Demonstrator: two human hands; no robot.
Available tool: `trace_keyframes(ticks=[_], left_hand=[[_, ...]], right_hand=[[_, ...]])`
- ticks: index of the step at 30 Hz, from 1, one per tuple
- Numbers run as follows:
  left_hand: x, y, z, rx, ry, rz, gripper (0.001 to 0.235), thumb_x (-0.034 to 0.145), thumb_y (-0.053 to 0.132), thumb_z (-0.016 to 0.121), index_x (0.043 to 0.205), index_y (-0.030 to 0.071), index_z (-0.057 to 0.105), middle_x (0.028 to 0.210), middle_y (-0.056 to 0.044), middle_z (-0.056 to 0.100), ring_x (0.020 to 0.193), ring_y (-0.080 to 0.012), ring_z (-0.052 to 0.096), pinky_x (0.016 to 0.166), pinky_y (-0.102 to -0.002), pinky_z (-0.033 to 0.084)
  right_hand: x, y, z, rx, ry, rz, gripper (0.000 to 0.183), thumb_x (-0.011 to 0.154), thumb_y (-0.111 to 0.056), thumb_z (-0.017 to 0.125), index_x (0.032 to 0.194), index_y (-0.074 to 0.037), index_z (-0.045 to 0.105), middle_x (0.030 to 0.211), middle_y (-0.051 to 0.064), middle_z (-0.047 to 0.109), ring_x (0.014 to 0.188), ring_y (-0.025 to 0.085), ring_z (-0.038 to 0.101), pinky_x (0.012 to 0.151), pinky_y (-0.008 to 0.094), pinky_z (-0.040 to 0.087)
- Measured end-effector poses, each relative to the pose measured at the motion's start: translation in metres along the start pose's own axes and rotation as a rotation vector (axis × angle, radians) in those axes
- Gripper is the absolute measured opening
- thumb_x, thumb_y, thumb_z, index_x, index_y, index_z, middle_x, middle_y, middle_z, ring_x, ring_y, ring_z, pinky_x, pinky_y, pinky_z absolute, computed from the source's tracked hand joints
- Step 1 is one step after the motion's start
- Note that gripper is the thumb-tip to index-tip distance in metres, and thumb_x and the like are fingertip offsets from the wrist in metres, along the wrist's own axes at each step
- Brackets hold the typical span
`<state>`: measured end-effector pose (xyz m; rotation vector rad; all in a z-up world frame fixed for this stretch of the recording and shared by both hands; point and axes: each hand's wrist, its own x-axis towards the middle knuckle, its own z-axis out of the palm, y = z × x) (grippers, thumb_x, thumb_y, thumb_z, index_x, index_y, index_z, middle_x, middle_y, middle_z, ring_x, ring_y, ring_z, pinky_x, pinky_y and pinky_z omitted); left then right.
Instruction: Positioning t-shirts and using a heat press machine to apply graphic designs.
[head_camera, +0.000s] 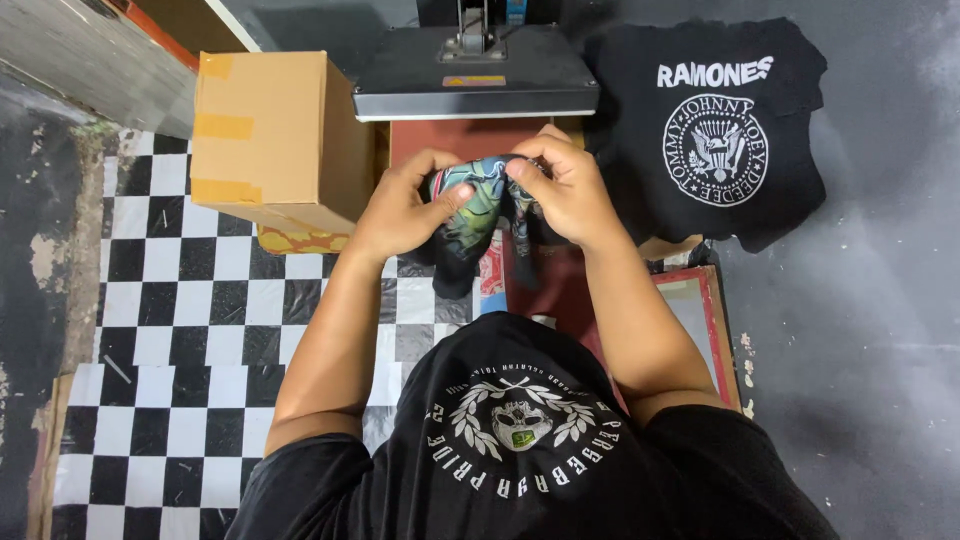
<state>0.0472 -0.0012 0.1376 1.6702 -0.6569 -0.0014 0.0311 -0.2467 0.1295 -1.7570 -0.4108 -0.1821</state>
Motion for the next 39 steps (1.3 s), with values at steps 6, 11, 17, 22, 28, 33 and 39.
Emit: trace_keyframes(ticks=[6, 11, 17, 22, 28, 33, 39], left_hand=[[-0.007, -0.022, 0.004, -0.034, -0.048, -0.427, 0.020, 0.102, 0.023, 0.071, 0.102, 0.005, 0.062, 0.079, 0.001, 0.062, 0.072, -0.0070, 0.055, 0.066, -0.026, 0.047], [-0.004, -0.018, 0.005, -0.100, 0.005, -0.200, 0.027, 0.099, 0.022, 0.076, 0.104, 0.003, 0.057, 0.089, 0.002, 0.060, 0.082, -0.0050, 0.052, 0.072, -0.023, 0.046], [-0.005, -0.016, 0.002, -0.150, -0.030, -0.278, 0.016, 0.105, 0.017, 0.069, 0.111, 0.005, 0.060, 0.098, 0.003, 0.063, 0.091, -0.0042, 0.054, 0.082, -0.023, 0.047], [-0.009, -0.006, -0.001, -0.067, -0.028, -0.111, 0.014, 0.102, 0.010, 0.072, 0.110, 0.002, 0.064, 0.103, -0.004, 0.061, 0.097, -0.0106, 0.059, 0.088, -0.026, 0.049], [-0.017, -0.019, -0.015, 0.358, 0.020, 0.016, 0.025, 0.089, 0.006, 0.077, 0.108, 0.000, 0.061, 0.102, -0.009, 0.063, 0.098, -0.0189, 0.063, 0.086, -0.031, 0.051], [-0.027, -0.029, -0.017, 0.207, 0.036, -0.083, 0.014, 0.096, 0.007, 0.076, 0.108, 0.002, 0.070, 0.096, -0.008, 0.062, 0.092, -0.0194, 0.060, 0.081, -0.029, 0.048], [-0.037, -0.039, -0.039, -0.149, 0.157, -0.107, 0.009, 0.110, 0.010, 0.064, 0.114, 0.002, 0.063, 0.104, 0.001, 0.058, 0.099, -0.0089, 0.055, 0.091, -0.025, 0.047]], right_hand=[[-0.002, -0.006, -0.006, 0.038, 0.017, 0.088, 0.013, 0.095, -0.009, 0.077, 0.103, -0.002, 0.069, 0.091, -0.001, 0.062, 0.081, 0.007, 0.056, 0.074, 0.024, 0.047], [-0.009, 0.010, -0.005, -0.101, -0.015, 0.042, 0.013, 0.094, -0.007, 0.080, 0.103, -0.003, 0.072, 0.091, 0.001, 0.061, 0.079, 0.009, 0.057, 0.070, 0.025, 0.047], [-0.010, 0.017, 0.002, -0.026, 0.042, 0.000, 0.013, 0.097, -0.002, 0.075, 0.105, -0.003, 0.065, 0.103, 0.002, 0.063, 0.088, 0.009, 0.061, 0.075, 0.023, 0.050], [-0.012, 0.020, 0.014, 0.190, -0.082, 0.298, 0.019, 0.093, -0.002, 0.072, 0.107, -0.008, 0.062, 0.094, -0.001, 0.068, 0.081, 0.006, 0.062, 0.071, 0.022, 0.050], [-0.012, 0.018, 0.025, -0.309, -0.022, 0.086, 0.025, 0.085, 0.003, 0.084, 0.103, -0.008, 0.071, 0.088, 0.008, 0.057, 0.074, 0.015, 0.050, 0.066, 0.029, 0.042], [-0.009, 0.027, 0.051, -0.039, -0.037, 0.154, 0.028, 0.085, -0.002, 0.080, 0.101, -0.006, 0.056, 0.099, 0.001, 0.063, 0.089, 0.010, 0.063, 0.072, 0.024, 0.053], [-0.011, 0.041, 0.066, -0.181, -0.084, 0.170, 0.020, 0.090, -0.005, 0.079, 0.106, -0.003, 0.067, 0.092, 0.006, 0.072, 0.085, 0.008, 0.065, 0.075, 0.025, 0.051]])
